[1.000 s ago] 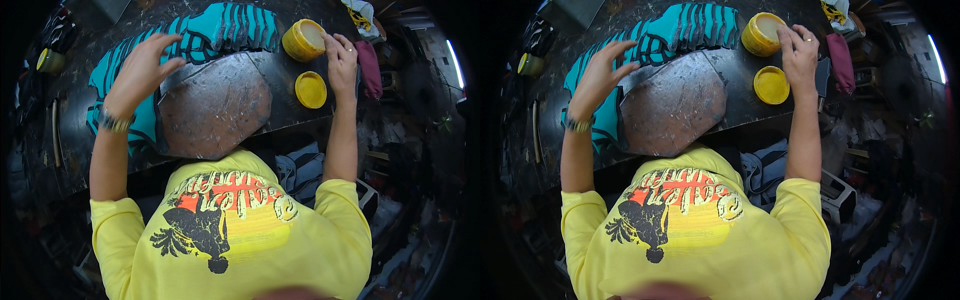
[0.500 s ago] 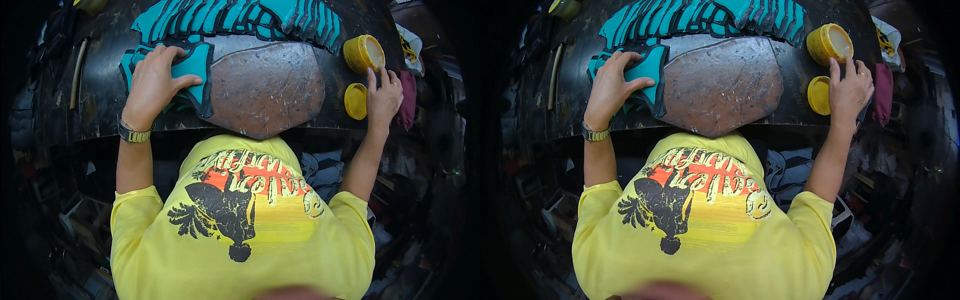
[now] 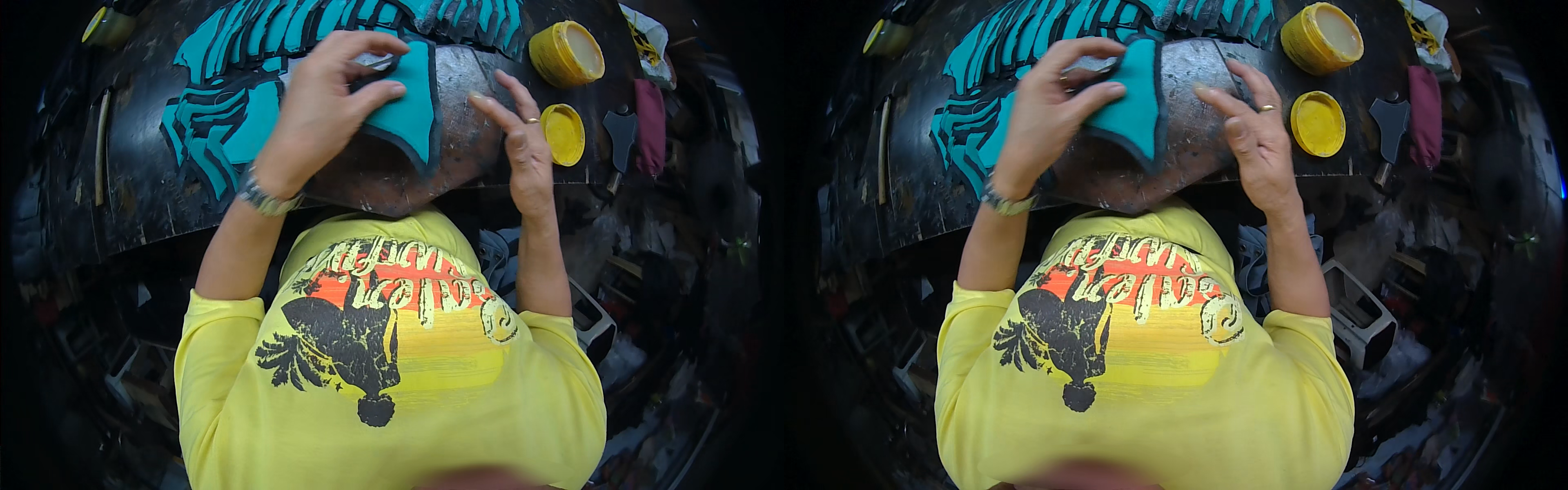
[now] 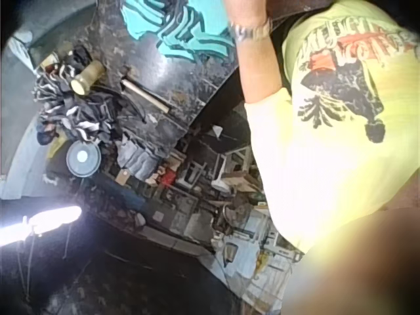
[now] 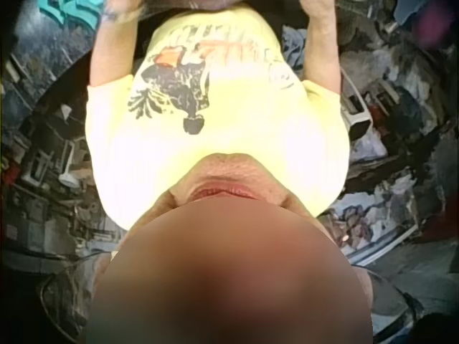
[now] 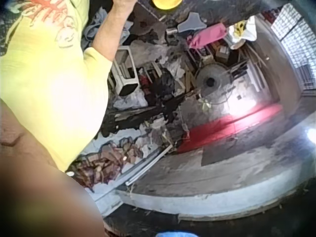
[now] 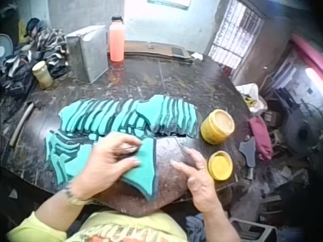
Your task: The person arranges teal foam pieces on a dark work surface, repeatedly picking up, repositioning, and pressing them into place. They occasionally handle a pink foam piece and a yellow container lid, but primarily focus on aligning the teal pieces in a row.
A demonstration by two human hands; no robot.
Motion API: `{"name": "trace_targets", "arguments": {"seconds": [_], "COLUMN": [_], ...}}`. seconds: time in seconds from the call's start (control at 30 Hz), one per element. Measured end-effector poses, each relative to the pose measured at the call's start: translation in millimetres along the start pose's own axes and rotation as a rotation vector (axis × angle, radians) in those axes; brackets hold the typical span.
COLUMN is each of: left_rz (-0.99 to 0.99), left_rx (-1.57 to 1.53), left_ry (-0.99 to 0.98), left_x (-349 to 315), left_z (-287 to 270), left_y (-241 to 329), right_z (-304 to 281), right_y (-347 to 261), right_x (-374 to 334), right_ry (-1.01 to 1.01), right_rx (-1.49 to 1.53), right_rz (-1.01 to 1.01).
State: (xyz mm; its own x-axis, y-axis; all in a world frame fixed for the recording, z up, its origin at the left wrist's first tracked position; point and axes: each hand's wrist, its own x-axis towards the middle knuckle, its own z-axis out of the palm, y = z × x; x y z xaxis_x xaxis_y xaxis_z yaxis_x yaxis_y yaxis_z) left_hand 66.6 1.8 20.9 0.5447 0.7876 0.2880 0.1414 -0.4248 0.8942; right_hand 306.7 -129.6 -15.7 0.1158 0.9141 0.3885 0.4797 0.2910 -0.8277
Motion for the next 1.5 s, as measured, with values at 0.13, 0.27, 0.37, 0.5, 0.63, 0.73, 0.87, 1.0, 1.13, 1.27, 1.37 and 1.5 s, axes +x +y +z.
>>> {"name": "trace_targets", "arguments": {"seconds": [0.13, 0.27, 0.37, 0.5, 0.63, 0.73, 0.87, 1.0, 1.13, 1.27, 1.37, 1.5], "left_rz": [0.036, 0.078, 0.128, 0.112, 0.088, 0.083, 0.065, 0.033, -0.011, -0.090, -0.006, -0.155], "left_rx": [0.273, 0.319, 0.383, 0.355, 0.329, 0.337, 0.336, 0.298, 0.238, -0.017, 0.087, 0.076], "left_ry": [-0.084, -0.079, -0.087, -0.096, -0.100, -0.113, -0.153, -0.184, -0.200, -0.139, -0.042, -0.066], "left_x": [8, 8, 7, 7, 8, 9, 13, 15, 19, 36, 81, 149], "left_z": [23, 25, 26, 27, 26, 25, 23, 22, 20, 4, -33, -42], "left_y": [-21, -29, -29, -27, -27, -28, -25, -19, -13, -8, -13, -47], "right_z": [7, 22, 31, 27, 21, 16, 18, 24, 19, -2, -19, -23], "right_y": [4, 1, -2, -7, -18, -16, -6, -6, -18, -22, -17, -8], "right_x": [-5, -13, -18, -26, -39, -37, -24, -23, -32, -33, -25, -14], "right_ry": [-0.142, -0.299, -0.294, -0.350, -0.436, -0.401, -0.265, -0.310, -0.390, -0.357, -0.130, 0.000], "right_rx": [-0.232, -0.496, -0.714, -0.684, -0.598, -0.456, -0.553, -0.778, -0.670, -0.447, -0.240, -0.191], "right_rz": [-0.024, -0.012, -0.021, -0.030, -0.093, -0.089, -0.031, -0.041, -0.064, -0.064, -0.040, -0.058]}}
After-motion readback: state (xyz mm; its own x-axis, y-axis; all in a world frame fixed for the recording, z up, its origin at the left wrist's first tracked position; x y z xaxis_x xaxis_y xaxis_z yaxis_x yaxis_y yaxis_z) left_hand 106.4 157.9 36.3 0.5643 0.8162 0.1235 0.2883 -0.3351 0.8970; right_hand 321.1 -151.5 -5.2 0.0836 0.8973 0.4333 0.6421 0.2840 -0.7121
